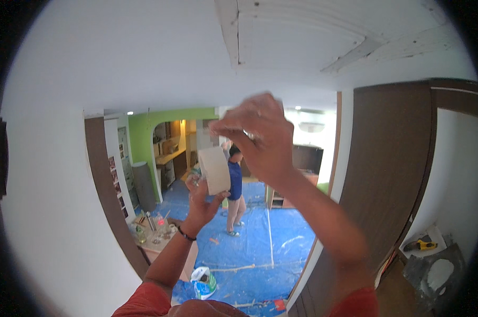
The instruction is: The person applies joint compound to the ceiling using a trowel and hawk, then places and smooths joint tape over seams. They use a utility knife to trim the tape and continue applying compound to embed and finish the taped areas.
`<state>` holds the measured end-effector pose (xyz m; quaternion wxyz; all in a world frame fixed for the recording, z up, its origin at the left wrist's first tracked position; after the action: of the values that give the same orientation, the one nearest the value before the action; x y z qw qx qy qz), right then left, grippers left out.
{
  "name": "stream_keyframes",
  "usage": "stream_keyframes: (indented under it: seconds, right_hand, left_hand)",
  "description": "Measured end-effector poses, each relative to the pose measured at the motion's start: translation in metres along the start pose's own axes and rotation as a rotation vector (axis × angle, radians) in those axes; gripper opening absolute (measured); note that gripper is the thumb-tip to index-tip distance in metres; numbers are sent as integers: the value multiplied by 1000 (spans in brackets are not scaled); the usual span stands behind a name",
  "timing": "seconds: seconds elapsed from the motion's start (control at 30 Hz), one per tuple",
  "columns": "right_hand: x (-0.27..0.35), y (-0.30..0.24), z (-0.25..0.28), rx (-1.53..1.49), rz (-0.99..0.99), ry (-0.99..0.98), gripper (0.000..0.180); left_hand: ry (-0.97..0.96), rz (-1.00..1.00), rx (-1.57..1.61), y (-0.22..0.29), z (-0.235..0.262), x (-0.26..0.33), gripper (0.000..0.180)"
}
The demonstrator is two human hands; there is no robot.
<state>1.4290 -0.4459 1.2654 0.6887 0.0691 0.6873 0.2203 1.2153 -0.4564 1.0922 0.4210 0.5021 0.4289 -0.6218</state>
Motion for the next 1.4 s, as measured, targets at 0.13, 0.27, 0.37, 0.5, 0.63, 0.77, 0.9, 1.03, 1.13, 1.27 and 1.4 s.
stream_keyframes:
  seconds: [0.13,0.27,0.37,0.5,0.63,0.77,0.9,1.03,1.13,1.27,1.4]
  right_hand:
    - [-77,-23,0,57,379,-83,14]
    - [-123,-41,-2,141,517,-23,15]
    - [-145,-51,9,192,602,-1,22]
    - [-160,-61,17,214,676,-20,23]
    - [-157,-66,12,170,704,-90,24]
    - [-161,-62,12,89,641,12,19]
    - [-160,-56,30,-24,399,108,5]
    - [-141,-51,33,-8,300,246,12]
    - [-125,-56,41,53,263,226,18]
    - [-107,-62,33,-94,337,111,17]
    - [-98,-64,14,-254,516,-14,18]
  left_hand:
    - [142,24,58,-18,1,-76,35]
    - [297,88,190,-15,13,-145,29]
    - [277,102,356,-12,23,-181,32]
    - [288,209,700,-1,31,-200,35]
    - [358,233,659,3,37,-222,39]
    - [370,181,502,-2,39,-219,35]
    - [431,46,237,1,39,-189,29]
    - [482,-83,207,12,47,-172,33]
    - [351,-7,317,19,55,-162,37]
    - [296,81,380,18,56,-156,38]
    - [165,314,697,-11,42,-171,43]
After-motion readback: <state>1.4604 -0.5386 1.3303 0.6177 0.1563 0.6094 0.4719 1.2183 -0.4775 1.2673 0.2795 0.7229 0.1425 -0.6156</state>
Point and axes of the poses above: each hand's wrist, its own x-axis away from the middle knuckle, its own z-axis out of the back of the hand, y = z × x, the point moved 2 cm from there along -x, towards the middle knuckle, and after that the axes turned 5 degrees about -x, right-handed, at the moved point
